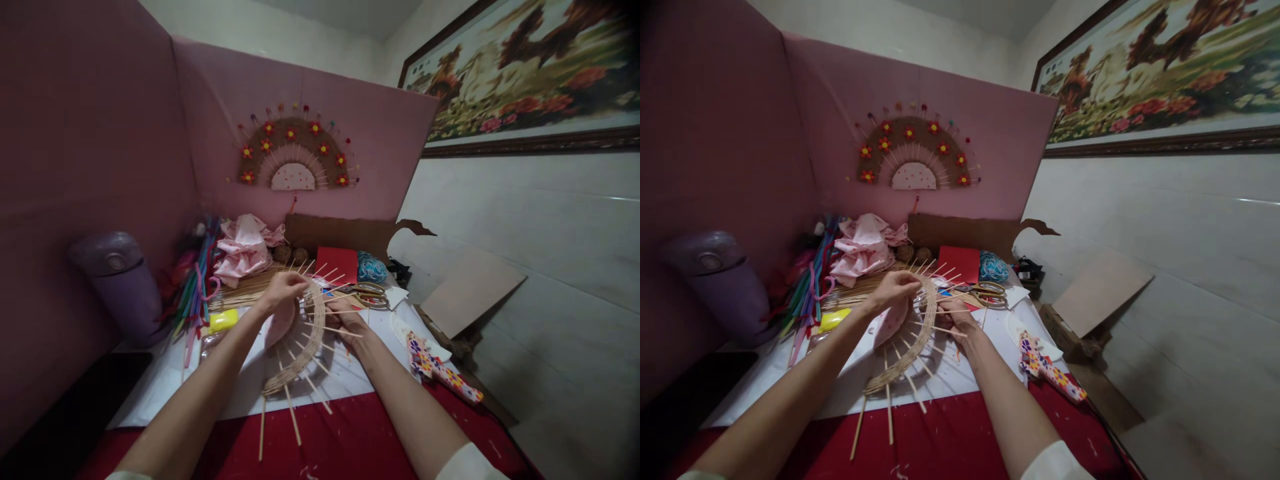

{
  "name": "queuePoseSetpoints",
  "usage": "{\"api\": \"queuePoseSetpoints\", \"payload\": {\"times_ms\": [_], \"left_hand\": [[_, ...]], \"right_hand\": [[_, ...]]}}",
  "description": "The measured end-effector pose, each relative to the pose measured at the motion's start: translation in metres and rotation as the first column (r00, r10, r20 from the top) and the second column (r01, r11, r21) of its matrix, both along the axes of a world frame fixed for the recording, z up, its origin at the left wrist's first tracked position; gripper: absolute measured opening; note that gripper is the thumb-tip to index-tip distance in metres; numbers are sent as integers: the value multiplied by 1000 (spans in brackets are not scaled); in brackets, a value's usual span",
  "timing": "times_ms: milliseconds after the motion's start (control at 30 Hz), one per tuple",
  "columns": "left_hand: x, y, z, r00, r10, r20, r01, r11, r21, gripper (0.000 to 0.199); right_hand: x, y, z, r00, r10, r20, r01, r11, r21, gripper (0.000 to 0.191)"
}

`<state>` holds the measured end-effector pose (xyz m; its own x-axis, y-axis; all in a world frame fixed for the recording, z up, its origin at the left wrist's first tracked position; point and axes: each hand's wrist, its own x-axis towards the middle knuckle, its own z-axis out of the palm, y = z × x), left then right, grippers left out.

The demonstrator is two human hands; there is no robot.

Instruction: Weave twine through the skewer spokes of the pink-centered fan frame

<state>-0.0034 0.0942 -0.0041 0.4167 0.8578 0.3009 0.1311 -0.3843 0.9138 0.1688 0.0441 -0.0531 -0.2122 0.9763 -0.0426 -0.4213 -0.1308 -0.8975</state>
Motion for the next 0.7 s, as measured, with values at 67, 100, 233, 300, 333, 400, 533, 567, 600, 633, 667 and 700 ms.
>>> {"api": "queuePoseSetpoints", "payload": {"times_ms": [67, 100, 233, 300, 333, 400, 533, 567, 600, 633, 667, 700], "left_hand": [[12, -10, 0, 981, -99, -167, 105, 994, 30, 19], [16, -14, 0, 967, -58, -249, 87, 991, 104, 19], [25, -20, -3, 895, 123, -428, 35, 939, 342, 23], [25, -20, -4, 874, 155, -462, 31, 928, 371, 24], [25, -19, -5, 865, 170, -473, 25, 925, 378, 23], [25, -17, -7, 856, 188, -481, 13, 924, 383, 20], [24, -15, -7, 912, 128, -389, 0, 950, 313, 14], [24, -15, -6, 942, 87, -325, -5, 969, 245, 13], [25, -15, -3, 972, 49, -228, -15, 989, 149, 12], [26, -15, 0, 994, 28, -103, -25, 999, 26, 12], [28, -14, 3, 998, 45, 41, -41, 993, -111, 12], [29, -13, 7, 979, 99, 176, -54, 968, -244, 12]], "right_hand": [[0, 2, 0, 997, -79, -21, 79, 997, 13, 16], [1, 2, 0, 993, -119, -26, 119, 993, 19, 13], [7, 4, 4, 972, -234, -6, 234, 972, 14, 11], [13, 5, 8, 961, -277, 21, 277, 961, -11, 12], [17, 5, 10, 953, -301, 40, 302, 953, -28, 13], [26, 8, 17, 925, -370, 84, 374, 926, -46, 12], [42, 13, 37, 799, -576, 172, 580, 814, 31, 13], [43, 13, 45, 752, -631, 193, 630, 773, 76, 13], [43, 12, 53, 696, -688, 207, 677, 724, 132, 13], [40, 10, 61, 637, -741, 213, 712, 672, 205, 12], [35, 6, 70, 590, -778, 217, 725, 628, 281, 10], [26, 1, 78, 557, -801, 220, 717, 597, 359, 7]]}}
